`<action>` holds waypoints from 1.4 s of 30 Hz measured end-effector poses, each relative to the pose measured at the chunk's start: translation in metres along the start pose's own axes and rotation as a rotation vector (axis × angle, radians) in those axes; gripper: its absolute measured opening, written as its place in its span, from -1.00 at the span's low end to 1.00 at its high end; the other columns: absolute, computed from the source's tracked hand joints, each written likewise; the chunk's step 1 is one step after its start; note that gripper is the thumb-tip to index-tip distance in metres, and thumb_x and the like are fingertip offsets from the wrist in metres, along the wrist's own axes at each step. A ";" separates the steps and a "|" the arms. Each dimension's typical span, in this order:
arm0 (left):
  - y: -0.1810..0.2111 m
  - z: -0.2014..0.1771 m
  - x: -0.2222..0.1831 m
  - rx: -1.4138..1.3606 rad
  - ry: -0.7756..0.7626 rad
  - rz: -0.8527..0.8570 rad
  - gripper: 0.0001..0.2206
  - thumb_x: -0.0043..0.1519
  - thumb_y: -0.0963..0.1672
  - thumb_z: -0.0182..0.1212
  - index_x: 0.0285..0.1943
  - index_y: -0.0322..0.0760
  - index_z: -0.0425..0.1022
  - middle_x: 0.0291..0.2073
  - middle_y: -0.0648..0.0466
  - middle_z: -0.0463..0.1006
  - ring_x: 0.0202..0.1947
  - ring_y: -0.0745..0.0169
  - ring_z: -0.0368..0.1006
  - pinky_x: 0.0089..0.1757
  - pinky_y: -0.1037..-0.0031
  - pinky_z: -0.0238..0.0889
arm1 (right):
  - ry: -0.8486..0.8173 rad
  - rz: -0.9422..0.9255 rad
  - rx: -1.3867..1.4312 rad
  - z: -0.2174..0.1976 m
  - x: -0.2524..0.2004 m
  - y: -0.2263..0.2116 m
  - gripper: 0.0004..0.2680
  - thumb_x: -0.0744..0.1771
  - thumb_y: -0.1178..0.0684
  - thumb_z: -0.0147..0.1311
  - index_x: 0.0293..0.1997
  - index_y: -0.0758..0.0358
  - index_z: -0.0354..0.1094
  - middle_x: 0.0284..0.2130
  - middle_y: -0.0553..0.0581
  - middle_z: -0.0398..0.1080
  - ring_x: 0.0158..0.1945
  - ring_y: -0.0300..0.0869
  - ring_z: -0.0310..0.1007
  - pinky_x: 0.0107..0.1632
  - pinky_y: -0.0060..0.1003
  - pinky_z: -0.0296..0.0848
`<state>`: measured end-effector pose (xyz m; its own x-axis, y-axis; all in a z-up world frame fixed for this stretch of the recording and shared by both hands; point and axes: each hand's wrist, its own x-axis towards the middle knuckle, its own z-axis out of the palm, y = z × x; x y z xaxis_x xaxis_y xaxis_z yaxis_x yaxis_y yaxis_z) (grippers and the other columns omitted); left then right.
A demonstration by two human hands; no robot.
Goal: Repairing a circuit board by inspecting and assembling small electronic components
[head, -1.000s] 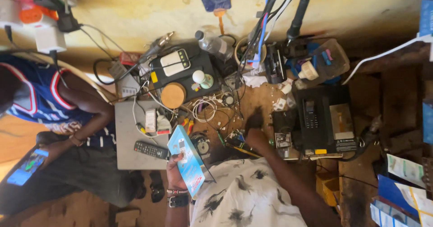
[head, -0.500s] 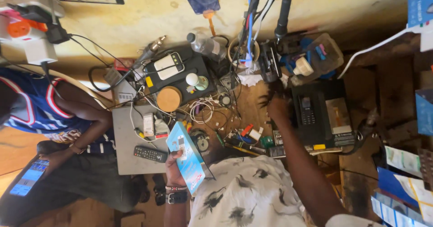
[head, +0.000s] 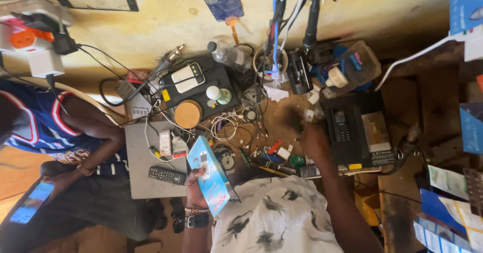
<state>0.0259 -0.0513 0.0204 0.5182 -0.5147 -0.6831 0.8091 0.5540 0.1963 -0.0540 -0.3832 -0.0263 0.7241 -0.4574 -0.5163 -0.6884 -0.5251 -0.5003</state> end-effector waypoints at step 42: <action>-0.009 0.001 -0.005 0.006 0.032 0.022 -0.71 -0.13 -0.17 0.09 -0.19 -0.17 0.40 -0.40 0.10 0.51 -0.43 0.15 0.41 -0.35 0.40 0.23 | -0.115 -0.416 0.075 0.030 0.001 0.040 -0.61 0.13 0.24 -0.07 0.04 0.06 0.21 -0.07 0.14 0.32 -0.10 -0.05 0.35 -0.11 -0.23 0.30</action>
<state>0.0168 -0.0544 0.0227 0.5269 -0.4815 -0.7004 0.7992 0.5612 0.2155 -0.0825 -0.3830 -0.0680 0.9340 -0.1323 -0.3318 -0.3429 -0.5923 -0.7291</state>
